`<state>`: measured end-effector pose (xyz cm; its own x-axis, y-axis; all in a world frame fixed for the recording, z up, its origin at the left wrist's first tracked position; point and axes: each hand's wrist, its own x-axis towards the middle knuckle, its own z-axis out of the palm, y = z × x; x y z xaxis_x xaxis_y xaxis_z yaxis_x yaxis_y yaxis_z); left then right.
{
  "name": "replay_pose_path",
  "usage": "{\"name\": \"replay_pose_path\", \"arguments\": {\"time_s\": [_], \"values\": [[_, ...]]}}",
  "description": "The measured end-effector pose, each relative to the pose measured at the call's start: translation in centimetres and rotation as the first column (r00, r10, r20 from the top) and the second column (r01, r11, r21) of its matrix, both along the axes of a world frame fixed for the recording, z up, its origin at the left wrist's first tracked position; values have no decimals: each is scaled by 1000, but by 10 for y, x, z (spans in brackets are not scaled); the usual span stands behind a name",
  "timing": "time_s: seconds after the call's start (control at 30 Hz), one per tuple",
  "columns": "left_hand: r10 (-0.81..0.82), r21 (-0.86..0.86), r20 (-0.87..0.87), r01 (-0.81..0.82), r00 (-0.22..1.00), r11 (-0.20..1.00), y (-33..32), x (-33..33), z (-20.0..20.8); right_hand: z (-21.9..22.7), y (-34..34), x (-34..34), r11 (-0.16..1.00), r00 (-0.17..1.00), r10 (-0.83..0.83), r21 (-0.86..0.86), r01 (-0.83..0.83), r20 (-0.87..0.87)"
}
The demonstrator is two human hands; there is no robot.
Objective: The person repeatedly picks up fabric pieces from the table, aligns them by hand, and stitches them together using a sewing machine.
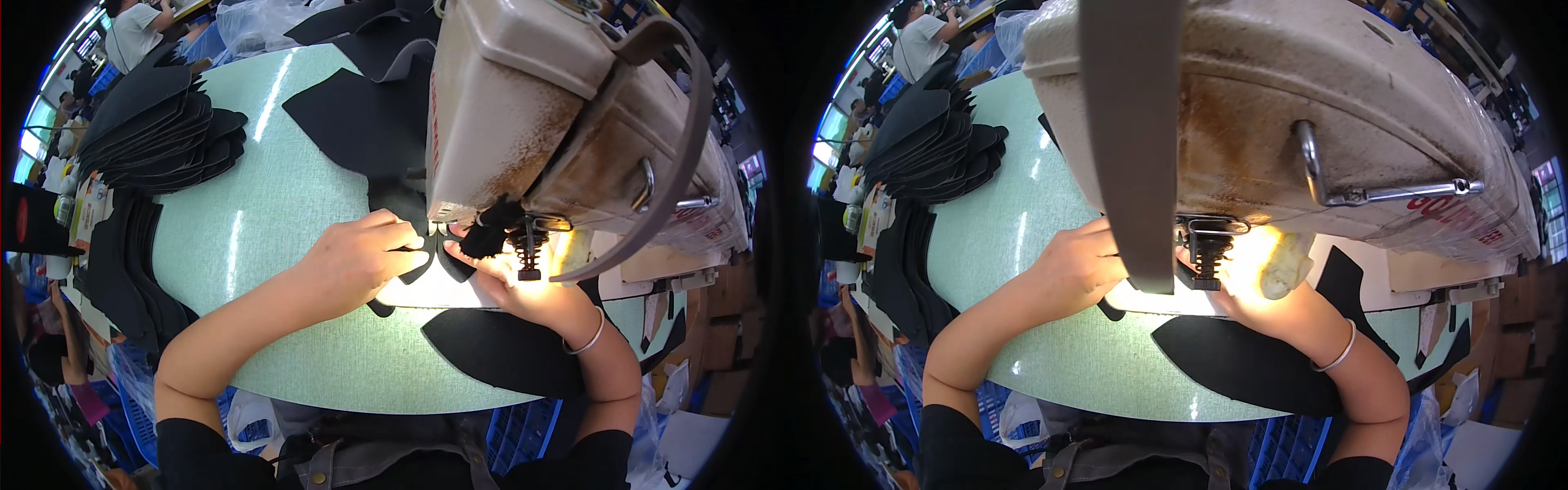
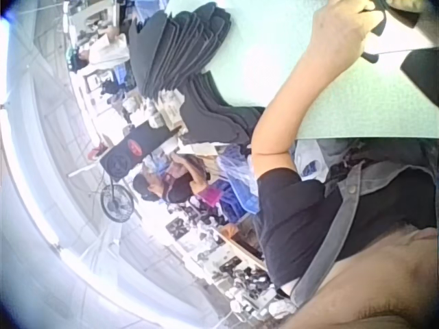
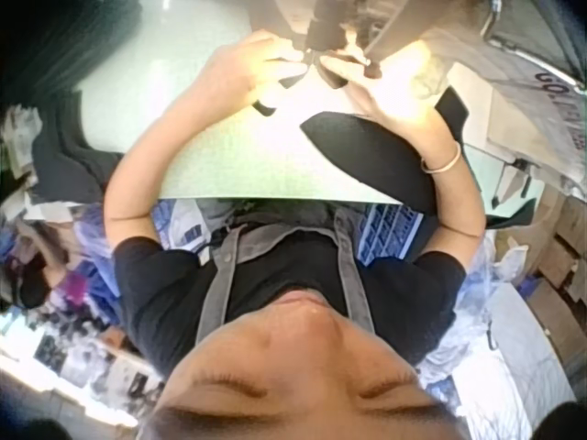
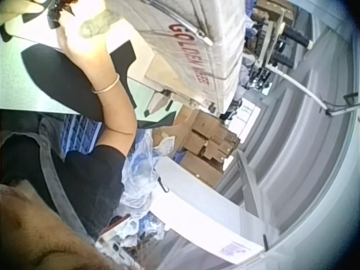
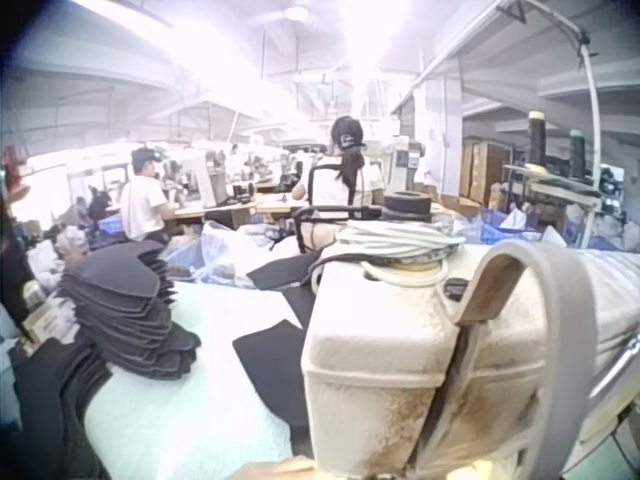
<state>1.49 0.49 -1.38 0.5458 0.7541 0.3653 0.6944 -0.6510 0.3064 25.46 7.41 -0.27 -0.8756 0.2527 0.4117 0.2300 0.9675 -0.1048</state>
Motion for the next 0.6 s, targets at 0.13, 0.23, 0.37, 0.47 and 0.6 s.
{"name": "replay_pose_path", "arguments": {"time_s": [0.13, 0.23, 0.37, 0.47, 0.6], "values": [[-1, 15, 29, 1, 1000, 1000, 3, -3, -1, 0, 3, 6, 998, 998, -31, 52, 28, 57], [12, 12, 24, -13, 1000, 1000, 5, -5, 0, -1, 3, 8, 999, 1000, -27, 33, 26, 3], [23, 19, 15, -23, 1000, 1000, 6, -5, 1, -10, 3, 11, 996, 996, -92, 19, 92, 11], [37, 36, 2, -37, 999, 999, 8, -8, -2, -8, 5, 10, 991, 991, -134, -31, 133, -15], [57, 21, 48, -58, 997, 998, 6, -6, -4, -26, 12, 15, 985, 988, -149, -87, 151, 26]]}}
